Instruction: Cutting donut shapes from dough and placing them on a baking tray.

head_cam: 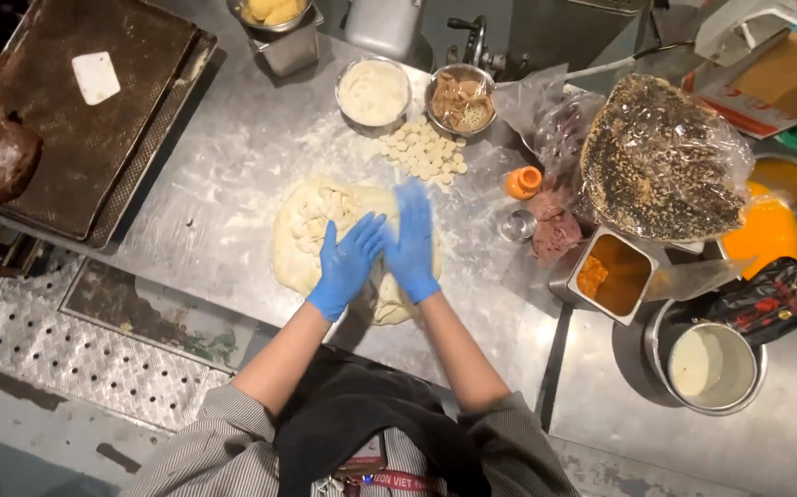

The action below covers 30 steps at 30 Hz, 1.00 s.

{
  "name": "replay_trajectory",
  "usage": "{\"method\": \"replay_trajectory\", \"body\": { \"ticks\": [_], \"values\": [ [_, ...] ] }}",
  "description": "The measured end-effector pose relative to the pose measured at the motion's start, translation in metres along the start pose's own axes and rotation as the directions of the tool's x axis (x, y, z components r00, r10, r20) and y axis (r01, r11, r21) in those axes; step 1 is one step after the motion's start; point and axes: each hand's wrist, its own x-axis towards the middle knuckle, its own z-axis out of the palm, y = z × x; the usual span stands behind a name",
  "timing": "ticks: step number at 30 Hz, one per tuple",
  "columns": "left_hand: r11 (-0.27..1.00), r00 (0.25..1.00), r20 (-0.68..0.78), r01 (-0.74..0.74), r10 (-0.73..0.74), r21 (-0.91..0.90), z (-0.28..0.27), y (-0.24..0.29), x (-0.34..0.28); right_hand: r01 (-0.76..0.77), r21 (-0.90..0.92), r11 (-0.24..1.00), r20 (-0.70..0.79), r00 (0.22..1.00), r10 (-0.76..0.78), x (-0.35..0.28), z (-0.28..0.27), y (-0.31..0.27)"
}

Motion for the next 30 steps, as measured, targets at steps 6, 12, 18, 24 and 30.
{"method": "replay_trajectory", "body": {
  "ticks": [6,12,18,24,30],
  "values": [
    [0.892,0.971,0.206,0.199,-0.123,-0.406,0.021,0.017,-0.028,-0.054,0.031,0.998,0.194,0.98,0.047,-0.036,0.022,0.055],
    [0.783,0.981,-0.18,0.059,0.068,0.619,0.061,0.076,-0.028,-0.489,0.113,0.865,-0.033,0.868,0.495,-0.107,-0.042,0.105],
    [0.53,0.953,-0.223,0.083,0.205,0.844,0.014,0.095,-0.037,-0.815,-0.127,0.566,-0.272,0.577,0.77,-0.143,-0.07,0.157],
    [0.548,0.932,-0.272,0.1,0.241,0.831,0.014,0.095,-0.031,-0.528,-0.138,0.838,-0.237,0.839,0.49,-0.094,-0.086,0.231],
    [0.552,0.89,-0.332,0.115,0.311,0.826,0.013,0.094,-0.043,-0.473,-0.418,0.776,-0.142,0.877,0.459,-0.043,-0.072,0.248]
  ]
}}
